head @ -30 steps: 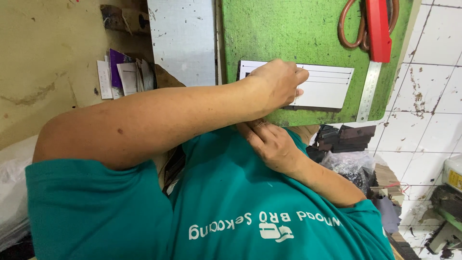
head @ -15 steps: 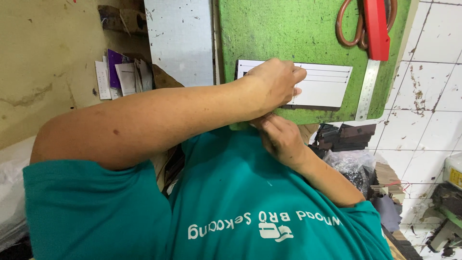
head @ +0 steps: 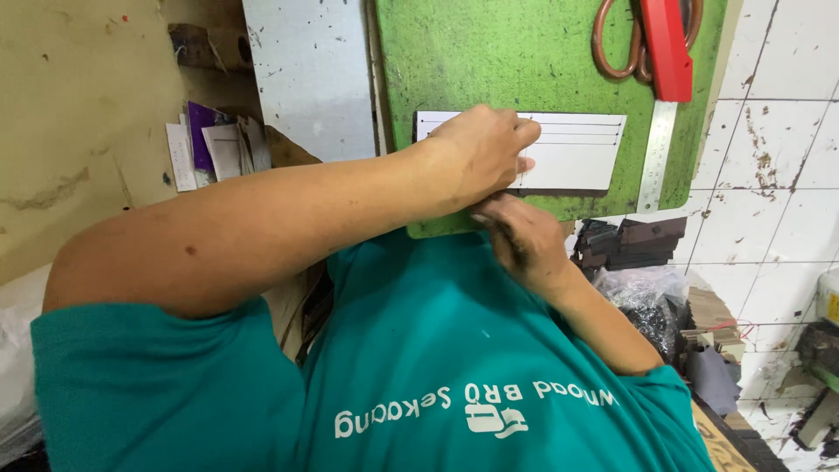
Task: Trimming excess leather from a wallet using a utility knife, ruler, and scissors
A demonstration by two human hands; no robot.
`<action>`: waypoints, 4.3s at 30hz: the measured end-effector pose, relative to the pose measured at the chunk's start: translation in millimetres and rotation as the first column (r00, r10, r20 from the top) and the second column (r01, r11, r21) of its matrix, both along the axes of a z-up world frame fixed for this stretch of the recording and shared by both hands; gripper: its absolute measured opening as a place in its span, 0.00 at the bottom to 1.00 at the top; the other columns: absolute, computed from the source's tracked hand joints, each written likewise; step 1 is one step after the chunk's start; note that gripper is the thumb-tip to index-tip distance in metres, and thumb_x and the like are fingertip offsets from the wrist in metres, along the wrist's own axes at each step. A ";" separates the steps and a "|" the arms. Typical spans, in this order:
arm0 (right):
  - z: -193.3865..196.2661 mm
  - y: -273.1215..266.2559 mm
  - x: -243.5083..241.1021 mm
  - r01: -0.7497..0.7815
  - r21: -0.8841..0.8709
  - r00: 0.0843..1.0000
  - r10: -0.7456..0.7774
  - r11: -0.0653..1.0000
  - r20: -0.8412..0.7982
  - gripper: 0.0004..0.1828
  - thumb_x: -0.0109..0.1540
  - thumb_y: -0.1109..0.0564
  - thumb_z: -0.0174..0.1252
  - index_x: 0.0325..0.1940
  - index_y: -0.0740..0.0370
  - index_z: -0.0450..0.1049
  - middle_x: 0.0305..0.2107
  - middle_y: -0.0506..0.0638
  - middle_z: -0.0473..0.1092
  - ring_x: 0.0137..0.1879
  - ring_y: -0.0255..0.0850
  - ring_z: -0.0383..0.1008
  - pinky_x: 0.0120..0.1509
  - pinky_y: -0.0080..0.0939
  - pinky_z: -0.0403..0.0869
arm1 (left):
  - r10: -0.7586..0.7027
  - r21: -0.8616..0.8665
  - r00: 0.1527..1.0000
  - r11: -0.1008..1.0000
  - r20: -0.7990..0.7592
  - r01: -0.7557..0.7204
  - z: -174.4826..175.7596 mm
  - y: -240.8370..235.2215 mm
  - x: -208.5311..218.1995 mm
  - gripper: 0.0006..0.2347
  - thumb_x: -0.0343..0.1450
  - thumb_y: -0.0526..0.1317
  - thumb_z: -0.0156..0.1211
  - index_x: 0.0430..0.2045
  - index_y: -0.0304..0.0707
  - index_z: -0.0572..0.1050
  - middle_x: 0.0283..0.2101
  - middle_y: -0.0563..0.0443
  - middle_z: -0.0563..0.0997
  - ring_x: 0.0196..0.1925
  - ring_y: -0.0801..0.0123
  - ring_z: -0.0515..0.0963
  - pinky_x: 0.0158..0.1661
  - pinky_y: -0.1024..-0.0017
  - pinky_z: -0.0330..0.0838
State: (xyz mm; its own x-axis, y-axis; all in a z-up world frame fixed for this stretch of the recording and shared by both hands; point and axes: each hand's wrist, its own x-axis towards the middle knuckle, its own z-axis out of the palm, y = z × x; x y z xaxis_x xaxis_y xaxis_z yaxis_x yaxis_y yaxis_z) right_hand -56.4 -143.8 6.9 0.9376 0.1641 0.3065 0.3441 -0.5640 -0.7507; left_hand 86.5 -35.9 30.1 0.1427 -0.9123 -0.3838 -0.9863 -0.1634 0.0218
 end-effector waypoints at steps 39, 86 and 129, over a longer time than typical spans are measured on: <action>26.2 -77.6 -18.0 0.170 0.078 0.974 -0.155 0.982 -0.165 0.07 0.68 0.69 0.57 0.48 0.66 0.78 0.43 0.58 0.79 0.50 0.60 0.81 0.47 0.54 0.78 | -0.099 0.084 0.990 0.992 0.096 0.091 9.9 -11.6 0.3 0.30 0.71 0.43 0.57 0.70 0.76 0.60 0.46 0.48 0.73 0.39 0.60 0.82 0.30 0.63 0.75; 16.1 -135.7 -43.1 0.503 -0.032 0.860 -0.504 0.864 -0.078 0.05 0.68 0.67 0.59 0.47 0.65 0.79 0.30 0.58 0.78 0.36 0.57 0.81 0.37 0.49 0.79 | -0.106 0.357 0.987 0.932 0.124 0.055 -3.0 -74.3 -16.6 0.47 0.70 0.36 0.63 0.76 0.75 0.32 0.38 0.38 0.79 0.32 0.56 0.82 0.27 0.56 0.78; -7.3 -134.2 -12.1 0.456 -0.157 0.890 -0.444 0.876 0.107 0.12 0.66 0.71 0.59 0.52 0.65 0.77 0.45 0.55 0.77 0.50 0.56 0.80 0.49 0.55 0.81 | -0.187 0.224 0.971 0.963 0.149 0.151 7.8 -76.8 -13.8 0.47 0.60 0.38 0.75 0.74 0.75 0.52 0.78 0.50 0.51 0.59 0.47 0.71 0.44 0.57 0.71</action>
